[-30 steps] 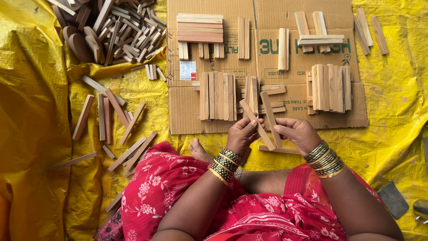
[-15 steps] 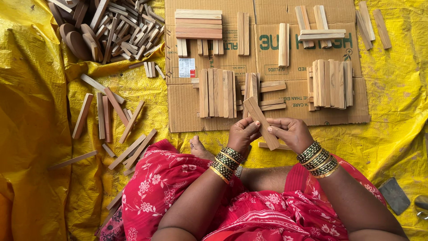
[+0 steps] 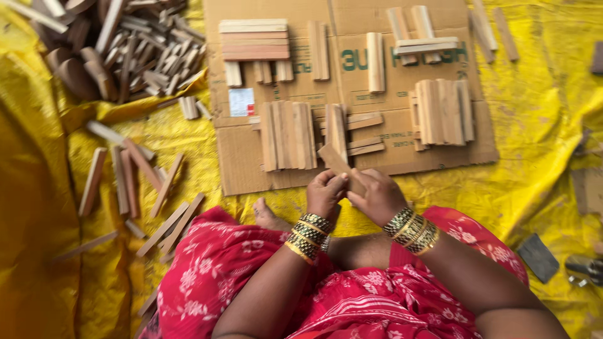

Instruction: The person sits on the ground and sorts small wooden stick and block pieces by type, gathering them into separate piles on sheets of cardboard. They pick up pieces one at a time from the surrounding tarp, align them into neat stacks, and occasionally hold a bundle of matched pieces while continuing to sort.

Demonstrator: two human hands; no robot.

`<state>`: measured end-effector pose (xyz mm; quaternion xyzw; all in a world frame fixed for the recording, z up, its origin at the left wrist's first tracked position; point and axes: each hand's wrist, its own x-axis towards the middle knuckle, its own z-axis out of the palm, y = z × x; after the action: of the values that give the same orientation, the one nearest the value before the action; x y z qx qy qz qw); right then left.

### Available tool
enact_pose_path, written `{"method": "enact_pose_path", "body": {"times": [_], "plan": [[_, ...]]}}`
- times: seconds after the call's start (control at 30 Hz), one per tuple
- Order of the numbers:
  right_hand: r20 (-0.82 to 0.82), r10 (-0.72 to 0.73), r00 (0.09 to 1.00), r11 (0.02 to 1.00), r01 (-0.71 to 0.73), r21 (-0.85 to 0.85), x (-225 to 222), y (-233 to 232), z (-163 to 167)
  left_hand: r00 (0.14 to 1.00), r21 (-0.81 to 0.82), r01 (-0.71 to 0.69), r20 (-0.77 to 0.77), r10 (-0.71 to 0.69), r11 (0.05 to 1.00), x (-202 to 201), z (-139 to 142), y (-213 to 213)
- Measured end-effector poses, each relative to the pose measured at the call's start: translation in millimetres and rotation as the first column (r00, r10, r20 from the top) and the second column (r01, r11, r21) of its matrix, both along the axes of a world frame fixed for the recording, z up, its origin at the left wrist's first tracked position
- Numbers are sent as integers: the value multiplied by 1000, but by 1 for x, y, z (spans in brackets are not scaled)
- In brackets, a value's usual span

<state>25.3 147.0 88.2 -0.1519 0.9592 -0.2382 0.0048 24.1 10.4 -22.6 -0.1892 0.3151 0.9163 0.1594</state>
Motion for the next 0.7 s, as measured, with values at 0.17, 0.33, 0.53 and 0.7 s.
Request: {"method": "enact_pose_path", "body": {"times": [0.17,0.33,0.53,0.7], "plan": [[89,-96,991,990,105,-95,-9,6,-5,999,2,27,-35,-27,1000,-2,15,-7],[378,-286,881,859,410,-306,-47,60,-13,993,-96,88,86,-80,991,-10,26,-15],[28,-655,755,747,653,-123,-110,204,6,990,-140,111,103,-97,984,-11,24,-19],[205,-695,689,648,724,-235,-123,237,-4,985,-162,131,130,-110,978,-12,23,-23]]}}
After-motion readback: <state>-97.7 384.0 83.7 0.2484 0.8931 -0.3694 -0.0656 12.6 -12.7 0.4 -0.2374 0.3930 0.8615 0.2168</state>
